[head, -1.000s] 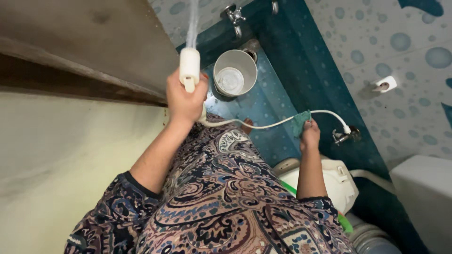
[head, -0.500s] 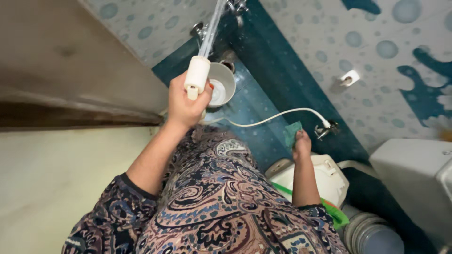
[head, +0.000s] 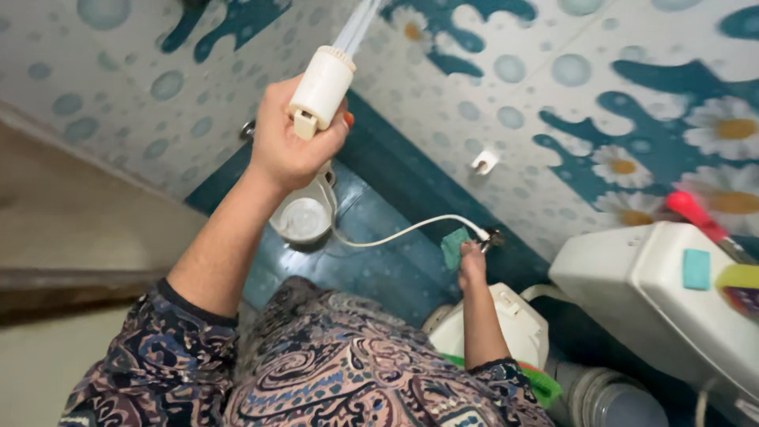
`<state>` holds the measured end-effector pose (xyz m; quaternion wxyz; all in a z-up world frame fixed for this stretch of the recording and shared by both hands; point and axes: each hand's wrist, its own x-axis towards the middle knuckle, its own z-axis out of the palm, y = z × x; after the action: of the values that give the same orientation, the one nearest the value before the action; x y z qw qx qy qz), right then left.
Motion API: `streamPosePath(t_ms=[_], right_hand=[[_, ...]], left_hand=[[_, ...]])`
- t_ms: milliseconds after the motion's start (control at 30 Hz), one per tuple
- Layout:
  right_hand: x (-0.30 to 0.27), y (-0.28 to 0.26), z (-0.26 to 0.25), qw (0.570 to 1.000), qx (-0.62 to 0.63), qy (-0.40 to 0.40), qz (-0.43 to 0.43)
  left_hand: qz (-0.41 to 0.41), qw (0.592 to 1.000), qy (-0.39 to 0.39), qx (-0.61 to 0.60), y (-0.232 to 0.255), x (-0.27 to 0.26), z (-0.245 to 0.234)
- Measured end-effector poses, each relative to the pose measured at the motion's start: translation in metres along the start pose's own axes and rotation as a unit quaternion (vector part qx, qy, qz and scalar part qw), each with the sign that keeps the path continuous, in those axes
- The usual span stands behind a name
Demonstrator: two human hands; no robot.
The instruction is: The person uses a handheld shower head to spray water on the bathroom walls and floor, then scrubs the surfaces with a sponge. They also wash a green plastic pitcher with the sponge and rinse it with the shower head.
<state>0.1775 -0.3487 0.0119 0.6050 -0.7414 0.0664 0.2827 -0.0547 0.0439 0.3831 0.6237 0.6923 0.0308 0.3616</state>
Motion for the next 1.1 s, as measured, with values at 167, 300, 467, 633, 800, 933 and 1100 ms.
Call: streamPosePath(t_ms=[167, 300, 467, 633, 800, 933, 1100], right_hand=[[0.003, -0.013, -0.008, 0.997, 0.059, -0.029, -0.042], [0.01, -0.03, -0.014, 0.996, 0.084, 0.011, -0.041], [-0.001, -0.034, -0.023, 0.993, 0.089, 0.04, -0.065], [-0.011, -0.04, -0.04, 0.986, 0.124, 0.078, -0.075], [-0.019, -0.049, -0.061, 0.974, 0.131, 0.15, -0.11], [-0.032, -0.048, -0.064, 0.969, 0.124, 0.169, -0.134], [-0.052, -0.044, -0.051, 0.964, 0.143, 0.178, -0.139]], left_hand=[[0.029, 0.997, -0.06, -0.033, 0.017, 0.036, 0.044], [0.071, 0.988, -0.132, -0.042, 0.031, 0.062, 0.086], [0.103, 0.969, -0.203, -0.098, 0.045, 0.085, 0.14], [0.091, 0.959, -0.238, -0.128, 0.039, 0.097, 0.175], [0.036, 0.975, -0.2, -0.085, 0.013, 0.103, 0.165], [-0.024, 0.976, -0.178, -0.121, -0.011, 0.119, 0.122], [-0.016, 0.982, -0.146, -0.117, -0.031, 0.142, 0.054]])
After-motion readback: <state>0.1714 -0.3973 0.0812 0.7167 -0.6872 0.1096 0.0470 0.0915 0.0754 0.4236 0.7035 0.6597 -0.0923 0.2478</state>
